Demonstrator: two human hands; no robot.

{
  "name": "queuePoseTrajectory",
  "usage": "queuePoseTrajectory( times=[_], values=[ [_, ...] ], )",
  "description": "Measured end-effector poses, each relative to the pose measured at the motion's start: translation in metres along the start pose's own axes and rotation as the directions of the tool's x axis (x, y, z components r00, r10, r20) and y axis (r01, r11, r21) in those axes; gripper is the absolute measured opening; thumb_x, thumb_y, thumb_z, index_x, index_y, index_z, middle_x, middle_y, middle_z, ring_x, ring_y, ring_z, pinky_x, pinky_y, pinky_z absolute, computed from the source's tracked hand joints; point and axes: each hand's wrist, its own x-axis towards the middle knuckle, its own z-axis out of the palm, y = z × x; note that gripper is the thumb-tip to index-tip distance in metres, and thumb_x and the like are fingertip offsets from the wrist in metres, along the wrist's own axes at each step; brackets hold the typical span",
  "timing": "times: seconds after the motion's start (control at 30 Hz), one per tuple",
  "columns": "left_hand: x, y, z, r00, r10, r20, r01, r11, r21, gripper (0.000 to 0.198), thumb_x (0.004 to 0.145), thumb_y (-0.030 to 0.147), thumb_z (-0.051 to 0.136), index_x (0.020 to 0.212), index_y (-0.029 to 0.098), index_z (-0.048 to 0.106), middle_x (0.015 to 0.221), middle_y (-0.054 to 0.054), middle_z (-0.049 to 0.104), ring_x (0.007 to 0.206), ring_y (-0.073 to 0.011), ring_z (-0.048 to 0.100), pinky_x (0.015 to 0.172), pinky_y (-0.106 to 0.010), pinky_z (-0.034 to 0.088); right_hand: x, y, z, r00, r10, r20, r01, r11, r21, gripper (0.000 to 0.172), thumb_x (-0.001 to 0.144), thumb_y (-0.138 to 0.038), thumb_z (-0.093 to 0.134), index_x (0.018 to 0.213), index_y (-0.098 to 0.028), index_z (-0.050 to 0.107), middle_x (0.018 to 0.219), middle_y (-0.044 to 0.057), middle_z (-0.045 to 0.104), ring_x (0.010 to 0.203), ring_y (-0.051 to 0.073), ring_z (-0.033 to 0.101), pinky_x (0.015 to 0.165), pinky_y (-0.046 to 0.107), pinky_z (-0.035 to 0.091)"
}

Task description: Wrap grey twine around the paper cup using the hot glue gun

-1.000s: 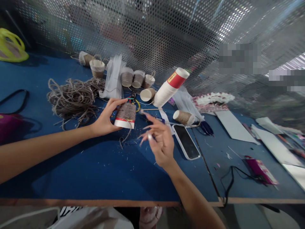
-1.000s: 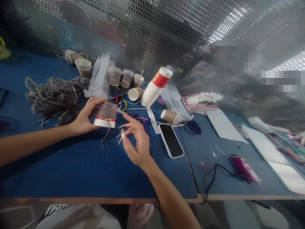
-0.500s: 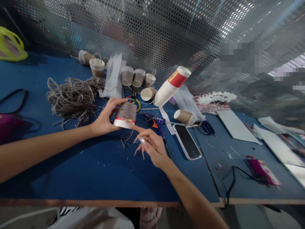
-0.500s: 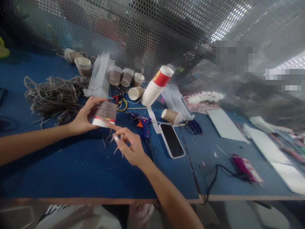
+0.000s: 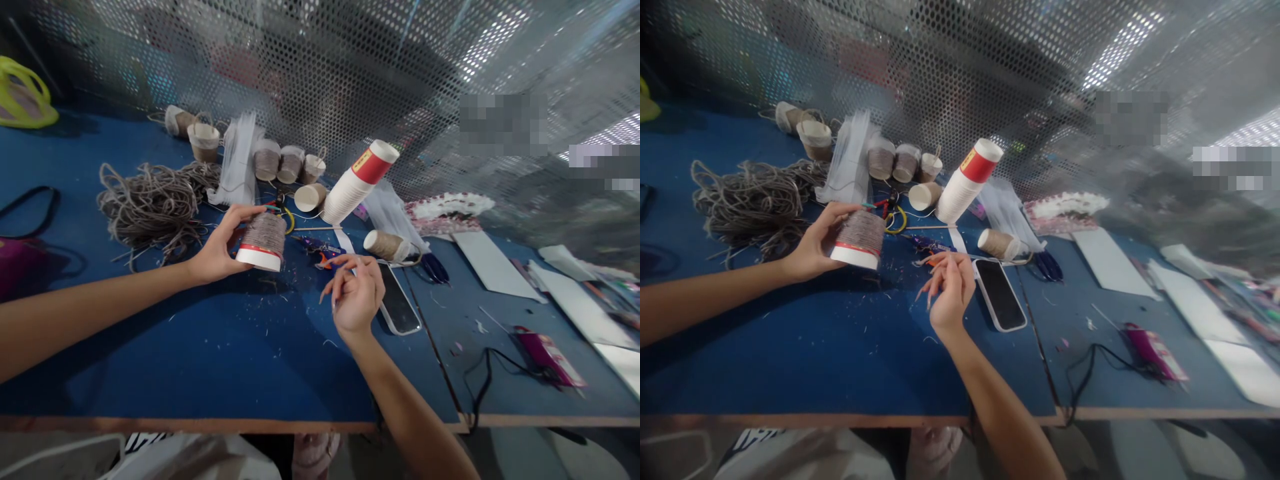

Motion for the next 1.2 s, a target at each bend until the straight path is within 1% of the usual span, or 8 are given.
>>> queuePoseTrajectory(
  times=[0.07, 0.13, 0.27, 0.37, 0.63, 0.93, 1.1, 1.2],
  values=[
    [-0.001, -0.001, 0.000, 1.000, -0.019, -0.001, 0.019, 1.000, -0.014, 0.077, 0.066, 0.034, 0.086, 0.136, 0.028, 0.056, 0.129, -0.011, 0.056, 0.120, -0.0299, 0.061, 0.101, -0.046, 0.056, -0.002, -0.001, 0.000, 0.998, -0.010, 0.062, 0.010, 1.000, 0.007, 0.021, 0.091, -0.039, 0.051, 0.078, -0.022, 0.050, 0.082, -0.002, 0.071, 0.030, 0.002, 0.035, 0.030, 0.019, 0.043],
    [-0.001, -0.001, 0.002, 0.999, -0.035, 0.000, 0.035, 0.999, -0.037, 0.077, 0.066, 0.034, 0.088, 0.136, 0.028, 0.055, 0.130, -0.011, 0.056, 0.119, -0.0292, 0.062, 0.099, -0.043, 0.057, -0.007, -0.003, -0.001, 0.969, -0.004, 0.246, -0.008, 0.999, 0.049, 0.019, 0.093, -0.039, 0.051, 0.085, -0.022, 0.054, 0.102, 0.002, 0.074, 0.034, 0.001, 0.041, 0.036, 0.021, 0.049],
    [0.001, 0.001, 0.006, 1.000, -0.026, 0.014, 0.028, 0.989, -0.143, 0.078, 0.066, 0.039, 0.090, 0.132, 0.026, 0.052, 0.131, -0.012, 0.059, 0.118, -0.0272, 0.064, 0.097, -0.038, 0.058, -0.017, -0.006, -0.001, 0.781, 0.034, 0.623, -0.094, 0.994, 0.064, 0.018, 0.097, -0.039, 0.053, 0.094, -0.023, 0.062, 0.127, 0.006, 0.069, 0.044, 0.003, 0.054, 0.049, 0.025, 0.058],
    [0.003, 0.003, 0.007, 0.999, -0.025, 0.033, 0.031, 0.981, -0.190, 0.076, 0.066, 0.039, 0.091, 0.129, 0.024, 0.051, 0.132, -0.011, 0.060, 0.118, -0.0261, 0.065, 0.096, -0.035, 0.058, -0.019, -0.006, -0.001, 0.709, 0.053, 0.703, -0.105, 0.994, 0.031, 0.023, 0.097, -0.044, 0.053, 0.096, -0.024, 0.063, 0.116, 0.006, 0.072, 0.051, 0.007, 0.059, 0.051, 0.025, 0.058],
    [0.002, 0.004, 0.004, 0.998, -0.023, 0.054, 0.036, 0.969, -0.243, 0.079, 0.061, 0.033, 0.094, 0.129, 0.026, 0.054, 0.132, -0.009, 0.061, 0.110, -0.0216, 0.068, 0.097, -0.030, 0.056, -0.016, -0.001, -0.002, 0.797, 0.082, 0.598, -0.185, 0.976, 0.113, 0.028, 0.094, -0.049, 0.056, 0.087, -0.023, 0.063, 0.126, 0.008, 0.073, 0.044, 0.005, 0.053, 0.051, 0.027, 0.058],
    [0.004, 0.008, 0.007, 1.000, 0.004, 0.021, 0.002, 0.964, -0.268, 0.074, 0.062, 0.033, 0.094, 0.126, 0.024, 0.058, 0.126, -0.010, 0.064, 0.110, -0.0240, 0.068, 0.091, -0.031, 0.059, 0.000, -0.006, 0.004, 0.848, 0.347, 0.400, -0.456, 0.863, 0.217, 0.039, 0.089, -0.048, 0.054, 0.062, -0.020, 0.055, 0.082, 0.004, 0.078, 0.029, 0.003, 0.038, 0.029, 0.020, 0.041],
    [0.004, 0.007, 0.005, 0.999, 0.020, 0.032, -0.011, 0.964, -0.264, 0.071, 0.066, 0.033, 0.092, 0.128, 0.025, 0.058, 0.128, -0.009, 0.063, 0.109, -0.0244, 0.068, 0.091, -0.035, 0.060, 0.006, 0.000, 0.001, 0.891, 0.406, 0.205, -0.449, 0.856, 0.255, 0.033, 0.085, -0.044, 0.060, 0.063, -0.021, 0.051, 0.059, -0.006, 0.060, 0.028, 0.002, 0.034, 0.027, 0.017, 0.034],
    [0.004, 0.007, 0.004, 0.998, -0.013, 0.062, 0.028, 0.972, -0.235, 0.073, 0.065, 0.033, 0.092, 0.127, 0.025, 0.056, 0.126, -0.009, 0.065, 0.109, -0.0251, 0.069, 0.091, -0.036, 0.059, 0.001, -0.003, 0.001, 0.908, 0.316, 0.276, -0.387, 0.885, 0.258, 0.029, 0.088, -0.046, 0.057, 0.073, -0.022, 0.053, 0.066, -0.006, 0.059, 0.030, 0.003, 0.037, 0.027, 0.017, 0.034]
  ],
)
